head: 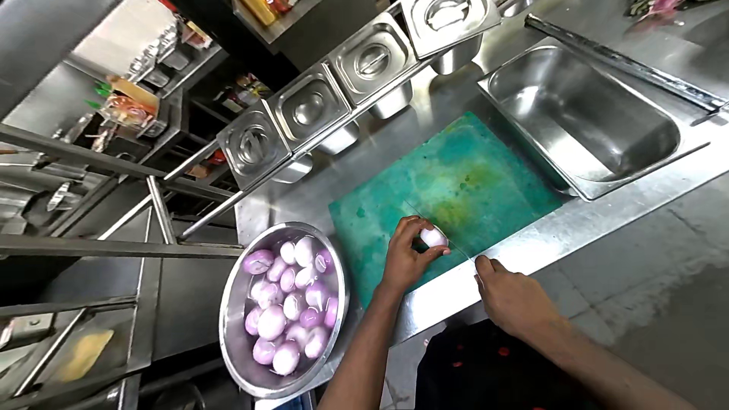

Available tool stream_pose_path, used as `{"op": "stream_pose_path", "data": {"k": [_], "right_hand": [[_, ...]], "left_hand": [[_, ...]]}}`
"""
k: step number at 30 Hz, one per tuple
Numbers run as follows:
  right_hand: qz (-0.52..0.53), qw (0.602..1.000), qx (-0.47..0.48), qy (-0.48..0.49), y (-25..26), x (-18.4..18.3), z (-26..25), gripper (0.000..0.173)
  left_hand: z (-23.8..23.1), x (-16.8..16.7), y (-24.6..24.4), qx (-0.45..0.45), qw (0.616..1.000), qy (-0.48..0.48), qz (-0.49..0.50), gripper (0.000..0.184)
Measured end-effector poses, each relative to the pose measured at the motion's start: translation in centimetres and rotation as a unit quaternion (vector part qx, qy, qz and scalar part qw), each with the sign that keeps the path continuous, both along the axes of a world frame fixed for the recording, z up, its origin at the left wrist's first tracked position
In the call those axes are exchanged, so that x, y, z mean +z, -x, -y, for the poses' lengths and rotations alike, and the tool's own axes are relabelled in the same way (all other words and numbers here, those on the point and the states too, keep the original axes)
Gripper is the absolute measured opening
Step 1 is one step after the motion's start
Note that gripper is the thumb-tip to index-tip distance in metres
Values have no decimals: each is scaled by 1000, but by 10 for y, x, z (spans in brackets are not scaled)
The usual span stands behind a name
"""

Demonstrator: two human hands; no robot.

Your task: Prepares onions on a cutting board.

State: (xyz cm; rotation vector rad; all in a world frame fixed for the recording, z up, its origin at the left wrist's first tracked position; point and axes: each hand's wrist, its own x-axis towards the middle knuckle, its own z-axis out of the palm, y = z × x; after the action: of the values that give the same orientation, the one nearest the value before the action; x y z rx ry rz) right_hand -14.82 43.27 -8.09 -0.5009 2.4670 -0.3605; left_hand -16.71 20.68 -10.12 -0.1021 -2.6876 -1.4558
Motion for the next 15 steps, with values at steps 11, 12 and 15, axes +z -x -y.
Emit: {"op": "stream_pose_path", "data": {"k": [11,12,15], "right_hand": [[-107,991,-55,63,-79,-33,-96,33],[-56,993,-69,82,-73,-34,-98,37],[102,976,-108,157,-51,-34,-105,40]], "left_hand": [[0,-4,0,49,999,6,8,47],[-1,-8,0,71,997,-14,-2,45],[-8,-23,6,147,982,-85,-84,39]]}}
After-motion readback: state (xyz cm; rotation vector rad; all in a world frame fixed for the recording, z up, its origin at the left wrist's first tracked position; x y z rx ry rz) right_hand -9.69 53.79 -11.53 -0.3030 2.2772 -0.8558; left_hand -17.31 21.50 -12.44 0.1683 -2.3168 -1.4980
